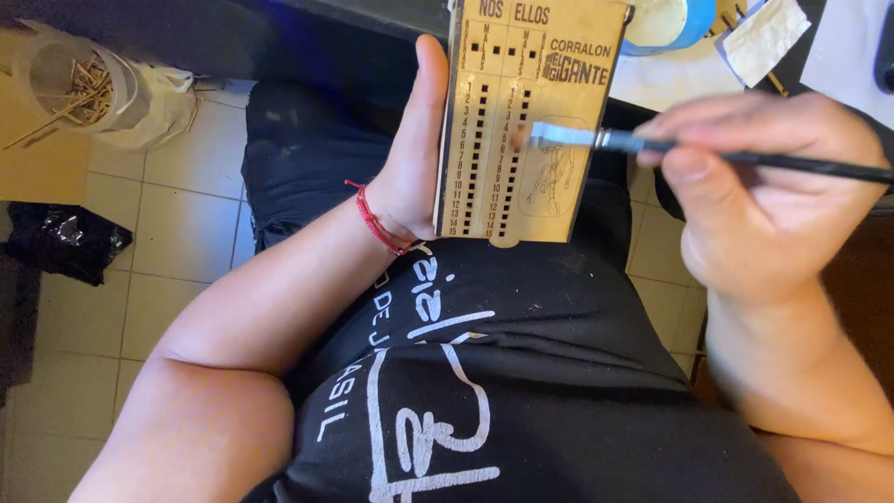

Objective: Applying varnish or glue to laser-cut wooden box components using a paintbrush

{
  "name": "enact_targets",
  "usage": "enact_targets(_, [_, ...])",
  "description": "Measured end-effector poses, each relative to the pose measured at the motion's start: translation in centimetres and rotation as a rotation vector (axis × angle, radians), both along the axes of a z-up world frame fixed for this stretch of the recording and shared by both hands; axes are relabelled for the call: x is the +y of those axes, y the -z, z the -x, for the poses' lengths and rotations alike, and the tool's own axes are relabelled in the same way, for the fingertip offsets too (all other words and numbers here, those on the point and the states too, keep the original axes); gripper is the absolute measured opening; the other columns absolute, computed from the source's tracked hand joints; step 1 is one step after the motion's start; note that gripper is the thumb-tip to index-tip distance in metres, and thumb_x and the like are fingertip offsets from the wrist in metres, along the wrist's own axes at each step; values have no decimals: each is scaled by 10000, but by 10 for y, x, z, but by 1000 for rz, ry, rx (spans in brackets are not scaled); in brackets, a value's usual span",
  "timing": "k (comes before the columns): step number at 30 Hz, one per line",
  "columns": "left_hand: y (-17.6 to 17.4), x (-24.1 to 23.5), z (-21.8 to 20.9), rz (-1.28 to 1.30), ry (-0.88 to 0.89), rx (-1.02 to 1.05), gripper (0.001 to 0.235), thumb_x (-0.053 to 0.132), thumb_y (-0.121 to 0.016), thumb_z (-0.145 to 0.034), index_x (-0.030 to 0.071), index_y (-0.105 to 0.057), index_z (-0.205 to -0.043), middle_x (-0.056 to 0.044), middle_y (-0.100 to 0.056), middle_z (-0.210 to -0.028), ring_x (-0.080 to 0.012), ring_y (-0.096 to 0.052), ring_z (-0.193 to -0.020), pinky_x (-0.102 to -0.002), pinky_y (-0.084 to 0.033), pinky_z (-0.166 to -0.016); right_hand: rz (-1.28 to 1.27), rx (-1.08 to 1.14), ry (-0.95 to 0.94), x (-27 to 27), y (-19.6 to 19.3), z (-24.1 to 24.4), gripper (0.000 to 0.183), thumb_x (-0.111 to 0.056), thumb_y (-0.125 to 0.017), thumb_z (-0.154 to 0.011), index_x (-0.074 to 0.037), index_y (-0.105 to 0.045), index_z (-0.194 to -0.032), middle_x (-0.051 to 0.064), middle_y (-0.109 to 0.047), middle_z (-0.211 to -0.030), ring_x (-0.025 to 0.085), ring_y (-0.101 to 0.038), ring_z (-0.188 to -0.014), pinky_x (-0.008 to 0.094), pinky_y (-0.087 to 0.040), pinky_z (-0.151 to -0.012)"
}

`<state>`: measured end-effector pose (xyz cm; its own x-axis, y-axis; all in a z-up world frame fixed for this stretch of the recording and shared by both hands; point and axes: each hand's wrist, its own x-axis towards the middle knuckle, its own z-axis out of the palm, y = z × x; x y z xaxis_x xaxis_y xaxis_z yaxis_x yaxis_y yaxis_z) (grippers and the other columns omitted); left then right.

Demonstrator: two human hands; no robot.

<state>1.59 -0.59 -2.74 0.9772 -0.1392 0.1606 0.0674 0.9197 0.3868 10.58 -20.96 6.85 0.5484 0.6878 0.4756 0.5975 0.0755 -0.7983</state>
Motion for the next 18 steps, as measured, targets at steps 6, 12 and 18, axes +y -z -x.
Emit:
enact_targets(6, [-1,-3,-1,21,10,-50,983,743,-401,-846,51,-408,-1545,-204,-505,-1532,-369,-536,-1402,-582,-416,-1261,-72,-329,-77,10,3,-7,195,-52,-613,-1014,130,-558,-973,353,-639,-941,411,-698,-843,438,-609,-737])
enact_targets(12, [0,-3,1,57,24,-45,971,744,-397,-859,-2,-465,-1477,-253,-563,-1429,-371,-578,-1319,-533,-452,-1189,208,-281,-392,21,-42,29,109,-22,-637,-820,71,-583,-808,238,-688,-809,325,-697,-680,380,-591,-664])
enact_targets(18, [1,-5,0,-22,-14,-80,895,718,-381,-910,53,-454,-1505,-212,-551,-1469,-362,-573,-1352,-550,-460,-1210,41,-368,-182,12,-9,-23,160,46,-646,-1040,165,-540,-1030,403,-636,-1034,469,-691,-955,485,-554,-844])
